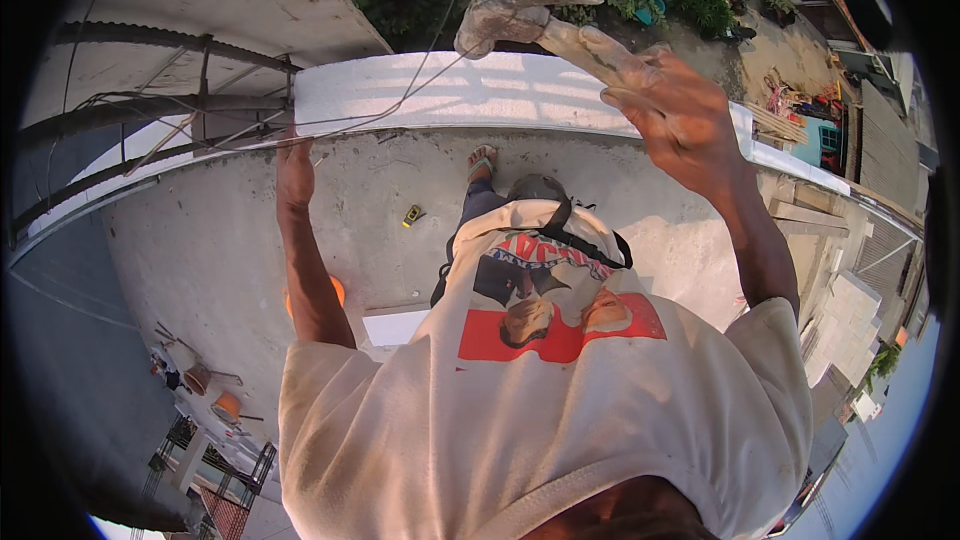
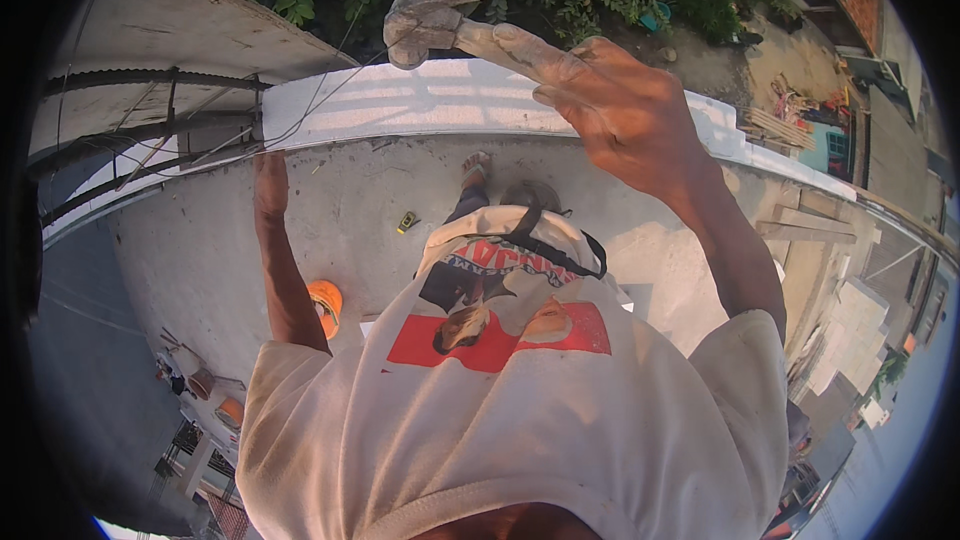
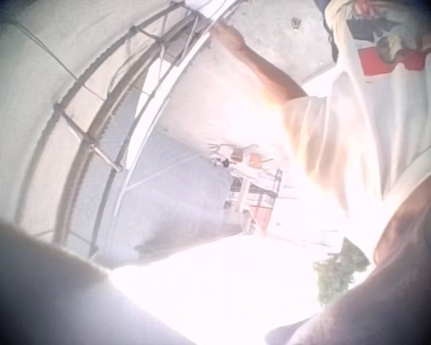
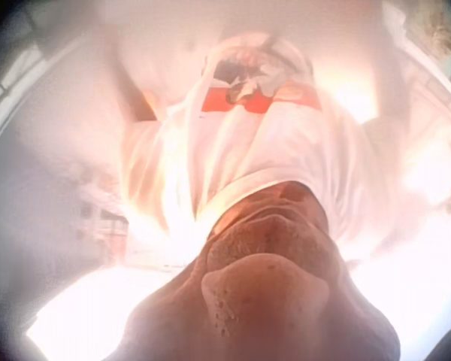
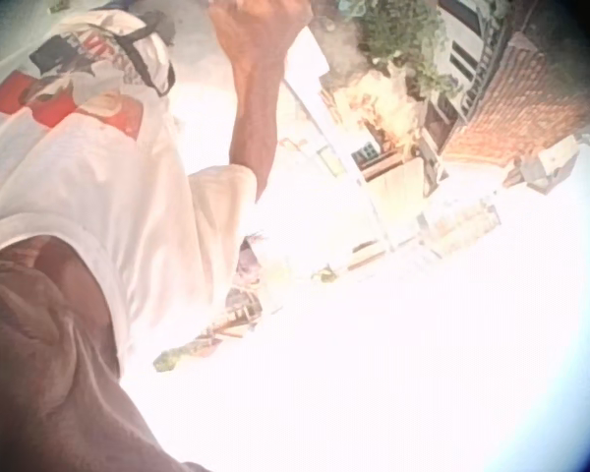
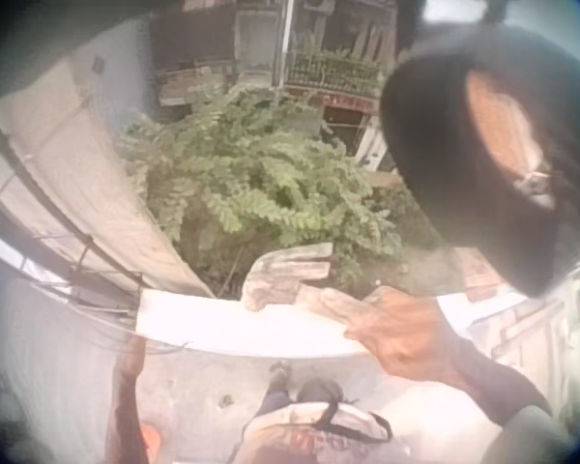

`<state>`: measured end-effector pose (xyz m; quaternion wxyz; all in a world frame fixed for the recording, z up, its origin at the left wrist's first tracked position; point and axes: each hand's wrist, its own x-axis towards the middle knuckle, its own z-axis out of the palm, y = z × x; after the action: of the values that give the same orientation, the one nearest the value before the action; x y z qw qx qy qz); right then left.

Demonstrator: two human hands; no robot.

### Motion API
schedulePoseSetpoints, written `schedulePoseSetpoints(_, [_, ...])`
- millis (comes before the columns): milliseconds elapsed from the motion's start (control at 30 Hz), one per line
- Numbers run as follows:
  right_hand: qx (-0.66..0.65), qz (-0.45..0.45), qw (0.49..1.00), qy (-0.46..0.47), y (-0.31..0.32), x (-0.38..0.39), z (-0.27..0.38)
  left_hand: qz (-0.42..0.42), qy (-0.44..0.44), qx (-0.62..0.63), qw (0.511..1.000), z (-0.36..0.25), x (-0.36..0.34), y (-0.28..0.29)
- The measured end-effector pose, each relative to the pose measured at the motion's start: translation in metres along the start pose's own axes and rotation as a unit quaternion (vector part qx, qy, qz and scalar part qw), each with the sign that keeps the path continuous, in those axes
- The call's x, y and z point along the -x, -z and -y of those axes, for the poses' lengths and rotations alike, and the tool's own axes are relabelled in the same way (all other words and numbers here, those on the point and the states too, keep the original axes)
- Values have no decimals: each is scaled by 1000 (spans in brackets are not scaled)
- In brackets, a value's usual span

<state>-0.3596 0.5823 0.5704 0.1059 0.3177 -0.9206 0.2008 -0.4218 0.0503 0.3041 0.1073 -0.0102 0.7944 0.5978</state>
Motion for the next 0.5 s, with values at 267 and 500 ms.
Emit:
schedulePoseSetpoints(267, [-23, -160, 906, -392, 63, 106, 34, 42, 62, -401, 913, -167, 72, -40])
schedulePoseSetpoints(500, [-98, -279, 796, -529, 42, 155, 54, 369, -70, -62, 925, -275, 86, -149])
